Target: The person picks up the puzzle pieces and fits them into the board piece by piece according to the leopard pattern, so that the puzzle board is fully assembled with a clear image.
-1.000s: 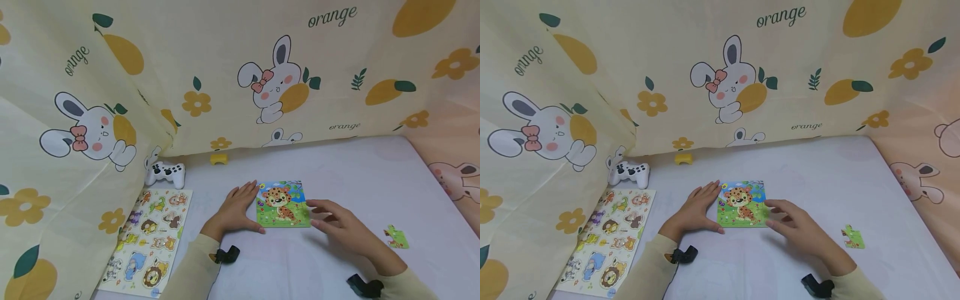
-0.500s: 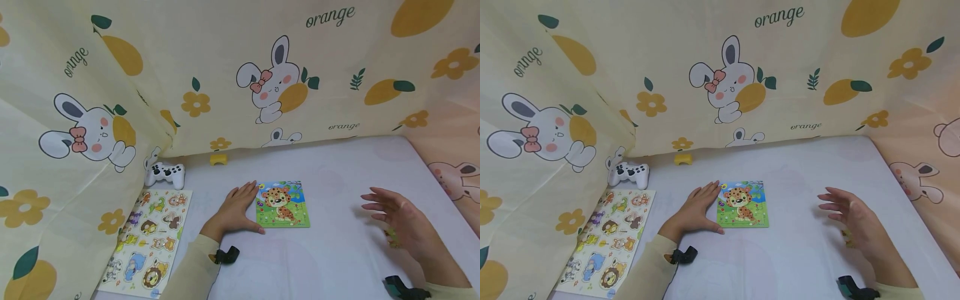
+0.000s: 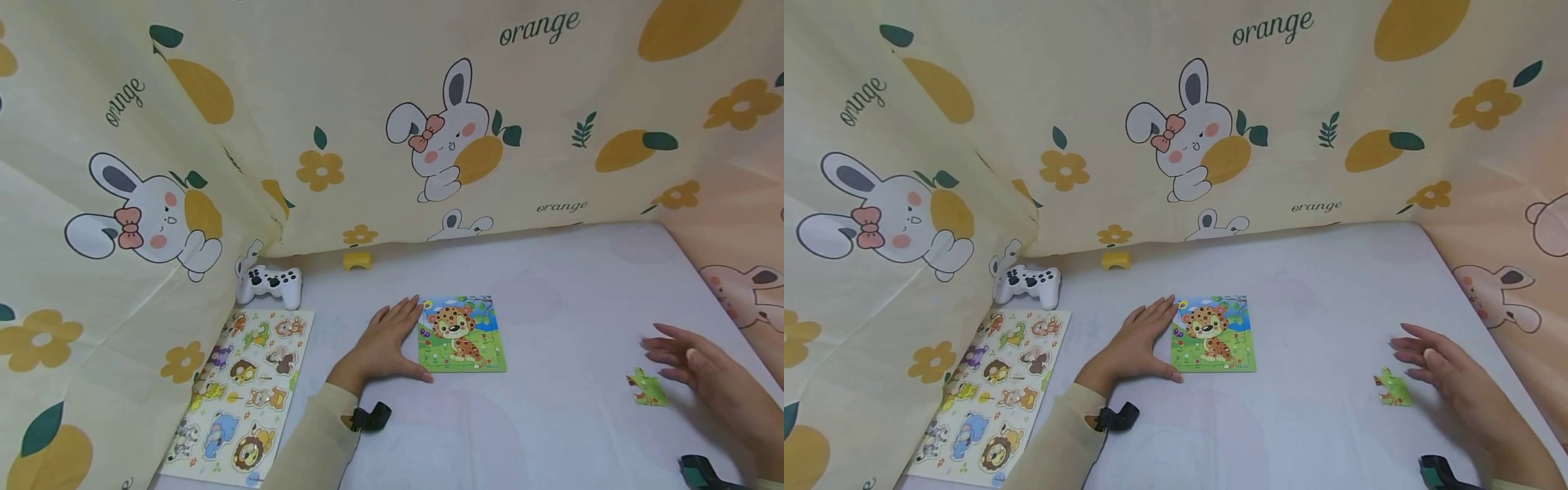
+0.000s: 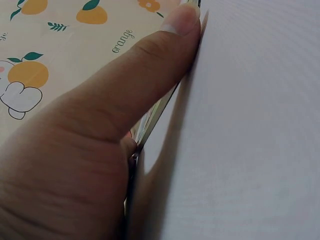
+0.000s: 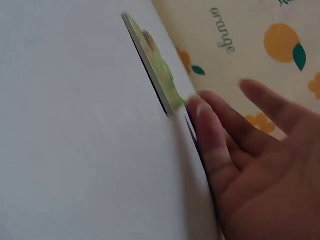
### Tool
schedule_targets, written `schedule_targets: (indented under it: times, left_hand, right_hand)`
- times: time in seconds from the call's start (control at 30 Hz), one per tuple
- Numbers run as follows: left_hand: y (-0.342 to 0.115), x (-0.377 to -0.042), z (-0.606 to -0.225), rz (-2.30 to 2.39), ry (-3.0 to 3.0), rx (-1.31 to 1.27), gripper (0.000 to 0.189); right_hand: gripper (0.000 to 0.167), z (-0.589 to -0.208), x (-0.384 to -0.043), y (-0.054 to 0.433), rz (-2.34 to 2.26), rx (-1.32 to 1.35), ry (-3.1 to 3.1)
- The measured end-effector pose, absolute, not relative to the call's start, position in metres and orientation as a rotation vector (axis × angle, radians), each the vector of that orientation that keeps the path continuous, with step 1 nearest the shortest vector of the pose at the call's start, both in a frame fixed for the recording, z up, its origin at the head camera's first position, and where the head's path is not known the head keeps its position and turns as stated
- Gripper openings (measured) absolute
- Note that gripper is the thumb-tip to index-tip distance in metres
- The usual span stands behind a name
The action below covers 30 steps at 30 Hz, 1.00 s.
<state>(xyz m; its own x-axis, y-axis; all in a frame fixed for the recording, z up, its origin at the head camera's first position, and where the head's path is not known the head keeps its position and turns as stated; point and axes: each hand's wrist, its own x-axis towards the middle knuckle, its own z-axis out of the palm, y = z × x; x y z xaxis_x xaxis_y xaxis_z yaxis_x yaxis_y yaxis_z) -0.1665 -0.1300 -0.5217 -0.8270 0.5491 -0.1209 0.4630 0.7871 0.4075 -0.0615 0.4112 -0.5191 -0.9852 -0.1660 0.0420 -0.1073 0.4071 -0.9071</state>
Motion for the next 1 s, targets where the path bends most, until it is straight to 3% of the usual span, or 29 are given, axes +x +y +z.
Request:
schedule_targets:
  times: [0.23, 0.53, 0.8, 1.0]
  left_hand:
    - [-0.13, -0.168, -0.523, 0.541, 2.744, 0.793, 0.143]
    - [-0.13, -0.167, -0.522, 0.546, 2.745, 0.788, 0.143]
    - [-0.13, -0.166, -0.523, 0.559, 2.74, 0.785, 0.144]
    - [-0.131, -0.167, -0.523, 0.557, 2.742, 0.79, 0.144]
  right_hand:
    - [0.067, -0.521, -0.054, 0.413, -1.259, -0.254, 2.69]
    - [0.032, -0.515, -0.052, 0.399, -1.027, -0.336, 2.792]
    - [0.036, -0.498, -0.059, 0.384, -0.875, -0.177, 2.833]
    - [0.047, -0.501, -0.055, 0.371, -1.137, -0.228, 2.897]
